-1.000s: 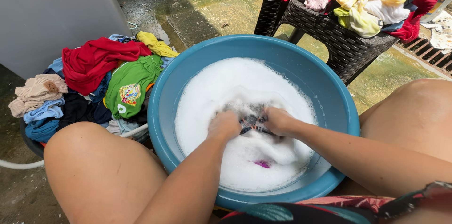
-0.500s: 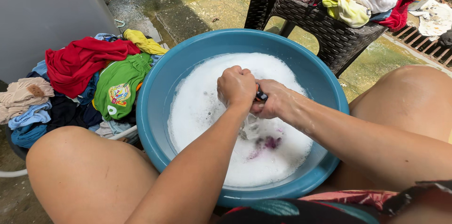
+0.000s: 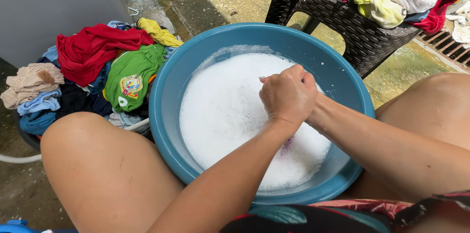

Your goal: The person is washing clothes by hand in a basin of soapy water. They scrub, soak, and wring out several items of clothing before using a brush on a white garment.

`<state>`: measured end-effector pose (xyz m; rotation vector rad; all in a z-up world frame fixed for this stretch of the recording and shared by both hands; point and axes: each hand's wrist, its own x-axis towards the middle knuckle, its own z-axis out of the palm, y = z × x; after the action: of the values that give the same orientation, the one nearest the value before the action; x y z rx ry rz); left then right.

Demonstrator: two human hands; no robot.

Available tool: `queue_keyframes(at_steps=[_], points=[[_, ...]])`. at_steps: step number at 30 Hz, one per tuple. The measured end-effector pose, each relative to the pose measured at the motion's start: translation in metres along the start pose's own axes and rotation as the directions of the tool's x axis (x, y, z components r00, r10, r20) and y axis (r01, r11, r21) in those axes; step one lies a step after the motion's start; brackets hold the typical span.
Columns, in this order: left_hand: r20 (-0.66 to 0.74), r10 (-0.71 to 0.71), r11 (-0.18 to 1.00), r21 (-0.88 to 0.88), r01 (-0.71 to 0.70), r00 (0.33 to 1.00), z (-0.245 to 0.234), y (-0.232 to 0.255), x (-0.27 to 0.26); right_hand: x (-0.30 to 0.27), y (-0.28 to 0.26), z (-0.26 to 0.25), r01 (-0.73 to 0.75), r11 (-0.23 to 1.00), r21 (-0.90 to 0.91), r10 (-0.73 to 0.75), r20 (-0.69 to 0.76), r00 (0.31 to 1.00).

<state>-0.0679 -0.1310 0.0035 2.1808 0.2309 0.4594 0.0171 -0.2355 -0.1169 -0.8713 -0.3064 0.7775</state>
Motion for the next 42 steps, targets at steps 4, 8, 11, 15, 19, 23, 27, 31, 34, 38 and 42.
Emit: queue_keyframes(at_steps=[4, 8, 11, 15, 19, 23, 27, 31, 34, 38, 42], points=[[0.138, -0.16, 0.951, 0.286, 0.115, 0.977, -0.01, -0.075, 0.039, 0.003, -0.015, 0.009, -0.374, 0.902, 0.217, 0.427, -0.311, 0.849], [0.437, -0.176, 0.898, 0.438, -0.038, 0.882, 0.0, -0.12, 0.014, -0.011, -0.011, 0.024, -0.423, 0.869, -0.255, 0.161, -0.664, 0.73], [0.708, -0.259, 0.794, 0.543, -0.272, 0.657, 0.007, -0.148, 0.002, -0.026, 0.012, 0.0, -0.643, 0.403, -0.651, 0.194, -0.626, 0.755], [0.294, -0.275, 0.93, 0.323, 0.176, 0.915, 0.011, -0.142, 0.0, -0.007, 0.015, -0.015, -0.596, 0.701, -0.391, 0.184, -0.709, 0.681], [-0.143, -0.053, 0.831, -0.555, -0.036, 0.988, 0.046, -0.029, 0.02, 0.007, -0.013, 0.012, -0.173, 0.825, 0.539, 0.409, -0.355, 0.841], [-0.07, 0.088, 0.873, -0.476, -0.111, 0.994, 0.049, 0.018, 0.032, -0.007, -0.023, 0.042, 0.037, 0.903, 0.429, -0.073, 0.067, 0.995], [-0.137, 0.081, 0.974, -0.2, -0.108, 0.987, 0.018, -0.033, 0.074, 0.015, -0.037, 0.047, -0.162, 0.94, 0.299, 0.285, -0.432, 0.856], [-0.185, 0.348, 0.929, 0.202, -0.311, 0.919, -0.007, -0.051, 0.063, 0.018, -0.051, 0.059, -0.178, 0.953, 0.247, 0.302, -0.703, 0.644], [-0.096, 0.286, 0.957, -0.017, -0.289, 0.953, -0.029, -0.041, 0.04, 0.005, -0.075, 0.073, -0.188, 0.972, 0.139, 0.229, -0.732, 0.642], [0.295, 0.218, 0.974, -0.119, -0.191, 0.93, -0.044, -0.035, 0.033, -0.009, -0.086, 0.099, -0.102, 0.976, 0.19, 0.208, -0.697, 0.687], [0.495, 0.016, 0.979, -0.184, 0.087, 0.869, -0.053, -0.055, 0.051, -0.025, -0.101, 0.124, -0.305, 0.884, -0.354, 0.037, -0.597, 0.801]])
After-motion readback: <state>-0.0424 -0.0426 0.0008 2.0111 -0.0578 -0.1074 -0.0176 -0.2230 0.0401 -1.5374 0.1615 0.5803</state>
